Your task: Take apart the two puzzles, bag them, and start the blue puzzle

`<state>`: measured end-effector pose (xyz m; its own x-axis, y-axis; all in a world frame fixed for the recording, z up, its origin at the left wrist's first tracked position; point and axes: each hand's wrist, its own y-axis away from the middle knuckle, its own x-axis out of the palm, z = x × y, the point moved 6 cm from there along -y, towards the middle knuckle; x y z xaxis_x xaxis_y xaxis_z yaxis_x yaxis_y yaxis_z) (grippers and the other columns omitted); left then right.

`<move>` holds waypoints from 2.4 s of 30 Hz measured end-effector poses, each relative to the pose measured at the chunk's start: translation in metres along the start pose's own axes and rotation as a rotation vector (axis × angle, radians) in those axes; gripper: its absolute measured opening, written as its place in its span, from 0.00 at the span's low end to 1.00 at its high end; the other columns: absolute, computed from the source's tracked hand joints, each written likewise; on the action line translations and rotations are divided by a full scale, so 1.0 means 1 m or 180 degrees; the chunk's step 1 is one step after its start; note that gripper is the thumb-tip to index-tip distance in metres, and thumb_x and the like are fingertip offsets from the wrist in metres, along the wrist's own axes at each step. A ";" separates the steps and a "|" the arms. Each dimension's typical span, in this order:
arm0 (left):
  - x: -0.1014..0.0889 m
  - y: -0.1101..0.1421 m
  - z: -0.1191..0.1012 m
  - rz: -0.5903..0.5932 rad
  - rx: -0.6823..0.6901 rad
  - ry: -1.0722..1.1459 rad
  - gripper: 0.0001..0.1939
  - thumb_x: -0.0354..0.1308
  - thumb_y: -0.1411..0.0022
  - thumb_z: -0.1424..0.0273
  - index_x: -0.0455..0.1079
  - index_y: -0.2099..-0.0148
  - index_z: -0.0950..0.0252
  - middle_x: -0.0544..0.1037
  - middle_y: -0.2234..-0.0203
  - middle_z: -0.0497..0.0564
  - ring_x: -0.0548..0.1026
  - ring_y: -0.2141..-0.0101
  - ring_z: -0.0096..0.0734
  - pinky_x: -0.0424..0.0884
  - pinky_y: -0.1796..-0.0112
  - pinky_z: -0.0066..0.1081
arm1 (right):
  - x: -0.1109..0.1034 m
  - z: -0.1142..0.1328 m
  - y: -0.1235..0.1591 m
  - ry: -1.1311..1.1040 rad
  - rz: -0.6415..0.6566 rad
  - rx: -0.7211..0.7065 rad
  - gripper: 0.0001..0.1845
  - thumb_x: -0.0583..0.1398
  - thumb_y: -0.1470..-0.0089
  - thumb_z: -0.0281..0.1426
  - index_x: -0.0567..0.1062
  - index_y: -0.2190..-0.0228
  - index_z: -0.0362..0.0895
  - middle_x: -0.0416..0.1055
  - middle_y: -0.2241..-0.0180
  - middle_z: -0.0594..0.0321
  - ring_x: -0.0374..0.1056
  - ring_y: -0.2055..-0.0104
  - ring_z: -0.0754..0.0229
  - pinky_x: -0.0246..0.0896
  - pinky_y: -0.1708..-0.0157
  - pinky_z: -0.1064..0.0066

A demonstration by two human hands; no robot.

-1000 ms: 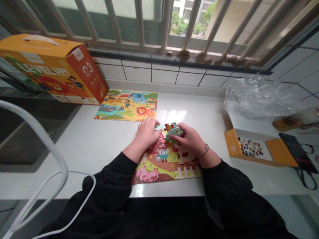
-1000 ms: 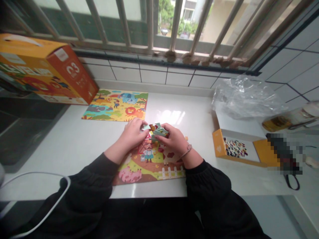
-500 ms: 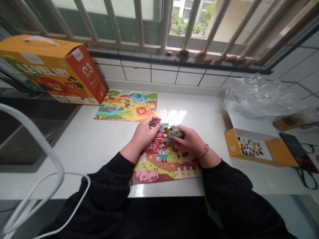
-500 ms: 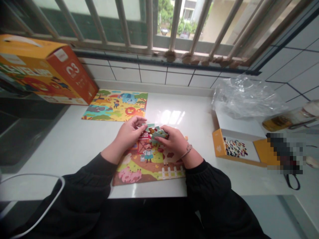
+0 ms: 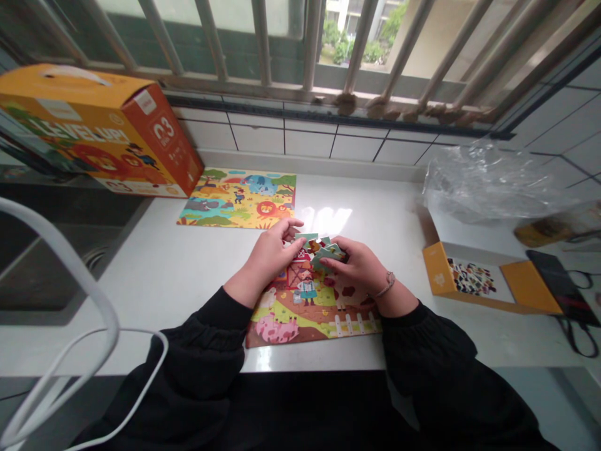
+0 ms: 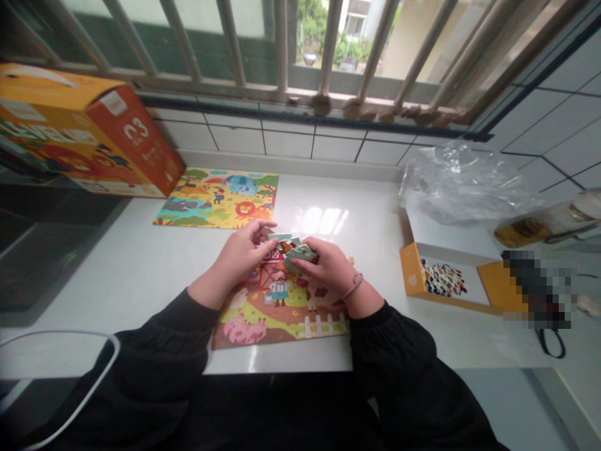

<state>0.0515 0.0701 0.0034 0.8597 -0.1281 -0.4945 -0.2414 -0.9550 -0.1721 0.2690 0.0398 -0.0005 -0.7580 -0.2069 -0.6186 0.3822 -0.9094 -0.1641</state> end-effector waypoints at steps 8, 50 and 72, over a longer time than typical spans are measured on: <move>0.001 0.003 0.001 0.0055 -0.0047 -0.0158 0.20 0.64 0.28 0.65 0.74 0.37 0.62 0.84 0.56 0.54 0.82 0.58 0.39 0.78 0.55 0.39 | -0.005 0.003 0.001 -0.0220 -0.0324 -0.0125 0.09 0.69 0.36 0.37 0.79 0.57 0.49 0.80 0.62 0.62 0.74 0.62 0.55 0.69 0.60 0.63; -0.006 0.011 -0.015 -0.0044 0.0082 -0.0458 0.12 0.61 0.34 0.77 0.79 0.50 0.63 0.83 0.62 0.50 0.78 0.66 0.33 0.73 0.61 0.35 | -0.007 -0.004 0.004 0.0300 -0.0146 -0.0011 0.16 0.69 0.40 0.26 0.77 0.51 0.50 0.83 0.54 0.60 0.80 0.55 0.52 0.74 0.55 0.61; 0.027 0.021 -0.026 0.0998 0.0962 -0.0263 0.09 0.63 0.33 0.78 0.77 0.53 0.61 0.80 0.55 0.53 0.79 0.55 0.39 0.76 0.52 0.40 | 0.007 -0.006 0.004 0.0245 -0.0240 -0.0399 0.39 0.73 0.47 0.26 0.68 0.38 0.49 0.70 0.42 0.51 0.72 0.40 0.43 0.73 0.40 0.48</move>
<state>0.0814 0.0398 0.0090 0.6879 -0.3658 -0.6269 -0.6163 -0.7506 -0.2382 0.2682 0.0373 -0.0097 -0.7461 -0.1072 -0.6572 0.3924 -0.8682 -0.3039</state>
